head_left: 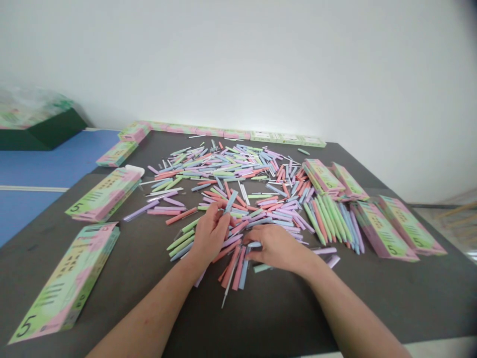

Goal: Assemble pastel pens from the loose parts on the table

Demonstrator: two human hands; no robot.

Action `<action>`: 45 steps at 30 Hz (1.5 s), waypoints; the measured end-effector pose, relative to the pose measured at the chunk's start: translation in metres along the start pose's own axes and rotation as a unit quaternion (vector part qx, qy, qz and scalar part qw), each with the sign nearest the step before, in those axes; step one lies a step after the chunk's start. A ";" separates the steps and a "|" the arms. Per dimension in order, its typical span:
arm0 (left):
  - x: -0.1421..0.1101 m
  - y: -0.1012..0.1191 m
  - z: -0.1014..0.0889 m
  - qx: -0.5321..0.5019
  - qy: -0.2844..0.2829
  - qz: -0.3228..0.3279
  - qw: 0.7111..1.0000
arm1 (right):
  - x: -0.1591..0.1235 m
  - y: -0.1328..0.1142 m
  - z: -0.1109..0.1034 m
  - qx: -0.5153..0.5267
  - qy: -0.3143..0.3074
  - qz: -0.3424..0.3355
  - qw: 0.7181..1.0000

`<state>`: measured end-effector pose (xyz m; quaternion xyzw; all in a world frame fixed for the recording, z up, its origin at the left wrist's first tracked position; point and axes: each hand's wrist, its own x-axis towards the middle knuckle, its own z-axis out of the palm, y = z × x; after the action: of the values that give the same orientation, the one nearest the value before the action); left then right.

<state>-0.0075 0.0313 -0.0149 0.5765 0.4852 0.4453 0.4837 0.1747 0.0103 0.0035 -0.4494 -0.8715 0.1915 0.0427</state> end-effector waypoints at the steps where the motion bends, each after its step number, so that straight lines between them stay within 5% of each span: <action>1: 0.000 0.000 0.001 -0.004 -0.012 -0.011 1.000 | 0.003 -0.002 0.003 -0.006 -0.001 -0.002 1.000; 10: -0.003 -0.003 0.001 0.183 -0.136 0.007 0.974 | 0.012 0.014 0.013 -0.010 0.047 0.086 0.995; 22: 0.010 -0.014 -0.013 0.212 -0.024 0.000 0.977 | 0.010 0.035 0.010 0.004 0.100 0.152 0.983; 27: 0.012 -0.012 -0.014 0.182 0.021 -0.009 0.983 | 0.015 0.031 0.014 0.035 0.130 0.111 0.985; 32: 0.011 -0.007 -0.013 0.184 0.011 -0.002 0.983 | 0.028 0.019 0.019 0.020 0.100 0.063 0.993; 40: 0.009 -0.002 -0.010 0.178 0.019 0.008 0.984 | 0.029 0.016 0.018 -0.001 0.069 0.085 0.994; 43: 0.008 0.001 -0.007 0.097 -0.010 0.009 0.995 | 0.023 0.012 0.014 0.099 0.098 0.107 0.984; 45: 0.006 0.002 -0.006 0.051 -0.045 0.015 0.998 | 0.017 0.008 0.010 0.235 0.124 0.147 0.953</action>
<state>-0.0119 0.0376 -0.0118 0.6271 0.4764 0.4007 0.4683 0.1684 0.0254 -0.0107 -0.5703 -0.7137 0.3379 0.2265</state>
